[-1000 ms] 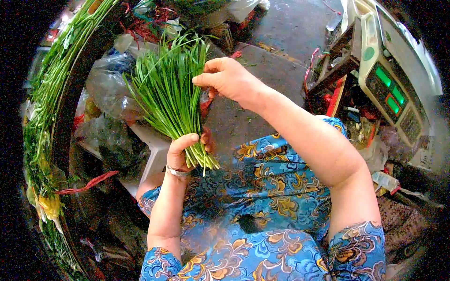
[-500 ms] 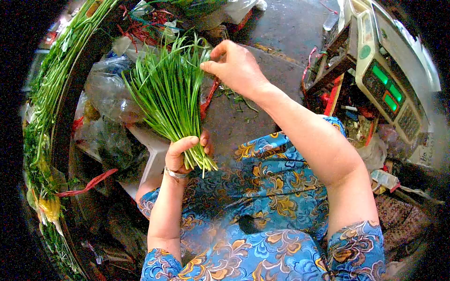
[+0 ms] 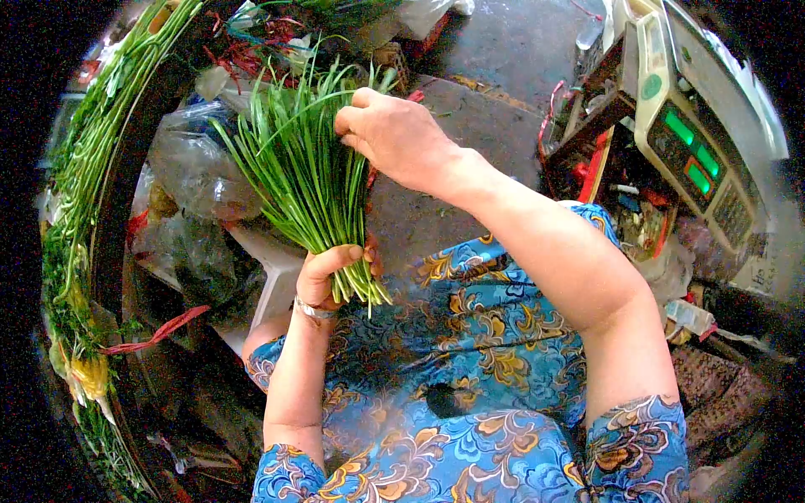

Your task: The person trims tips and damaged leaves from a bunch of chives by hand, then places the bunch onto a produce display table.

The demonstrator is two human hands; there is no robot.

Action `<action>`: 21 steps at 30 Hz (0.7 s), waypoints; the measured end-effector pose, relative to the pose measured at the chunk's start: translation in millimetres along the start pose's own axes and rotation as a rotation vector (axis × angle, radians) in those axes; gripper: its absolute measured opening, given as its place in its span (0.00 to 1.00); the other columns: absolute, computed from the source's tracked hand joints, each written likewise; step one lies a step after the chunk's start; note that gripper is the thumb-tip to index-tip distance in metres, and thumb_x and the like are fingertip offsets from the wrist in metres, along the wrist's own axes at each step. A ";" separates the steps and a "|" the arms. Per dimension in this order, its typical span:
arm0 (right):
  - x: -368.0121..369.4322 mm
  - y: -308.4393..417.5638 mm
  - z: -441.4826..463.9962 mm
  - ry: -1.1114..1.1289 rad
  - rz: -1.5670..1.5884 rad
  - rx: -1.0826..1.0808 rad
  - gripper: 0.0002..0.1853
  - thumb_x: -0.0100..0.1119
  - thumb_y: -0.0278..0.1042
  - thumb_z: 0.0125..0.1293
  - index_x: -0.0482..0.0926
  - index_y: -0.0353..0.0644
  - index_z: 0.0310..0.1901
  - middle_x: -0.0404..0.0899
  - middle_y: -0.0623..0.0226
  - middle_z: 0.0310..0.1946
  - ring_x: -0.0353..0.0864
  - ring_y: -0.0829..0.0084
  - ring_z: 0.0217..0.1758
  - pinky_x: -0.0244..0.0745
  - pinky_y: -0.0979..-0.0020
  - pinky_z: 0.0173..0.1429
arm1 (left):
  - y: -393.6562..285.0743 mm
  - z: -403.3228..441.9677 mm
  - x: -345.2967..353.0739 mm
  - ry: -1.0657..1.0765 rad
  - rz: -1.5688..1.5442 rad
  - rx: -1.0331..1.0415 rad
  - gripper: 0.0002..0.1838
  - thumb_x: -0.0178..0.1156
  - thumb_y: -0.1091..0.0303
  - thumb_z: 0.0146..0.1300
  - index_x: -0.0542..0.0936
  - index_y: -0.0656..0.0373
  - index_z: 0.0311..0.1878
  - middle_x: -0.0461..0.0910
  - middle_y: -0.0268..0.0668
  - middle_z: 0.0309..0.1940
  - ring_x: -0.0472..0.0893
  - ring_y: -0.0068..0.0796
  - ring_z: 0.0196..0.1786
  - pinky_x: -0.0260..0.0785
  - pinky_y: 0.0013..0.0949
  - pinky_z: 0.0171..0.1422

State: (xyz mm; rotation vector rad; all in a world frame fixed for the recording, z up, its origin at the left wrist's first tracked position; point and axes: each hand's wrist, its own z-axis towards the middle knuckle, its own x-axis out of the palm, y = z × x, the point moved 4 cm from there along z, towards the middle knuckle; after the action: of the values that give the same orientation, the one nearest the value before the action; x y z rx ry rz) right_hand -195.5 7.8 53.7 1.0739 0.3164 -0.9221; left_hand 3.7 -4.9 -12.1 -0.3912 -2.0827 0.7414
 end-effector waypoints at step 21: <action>-4.0 7.6 -3.0 0.348 1.009 0.401 0.06 0.56 0.32 0.72 0.77 0.38 0.43 0.82 0.69 0.39 0.82 0.81 0.36 0.73 0.81 0.34 | -2.9 4.3 -1.3 0.001 0.026 0.007 0.38 0.62 0.72 0.53 0.63 0.60 0.70 0.79 0.42 0.37 0.79 0.36 0.35 0.75 0.40 0.41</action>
State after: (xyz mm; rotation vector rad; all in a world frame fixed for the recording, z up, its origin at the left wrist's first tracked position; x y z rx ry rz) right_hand -191.4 13.6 59.4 1.5377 -0.1543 0.1230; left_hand 0.9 -9.4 -13.0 -0.4150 -2.0772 0.7635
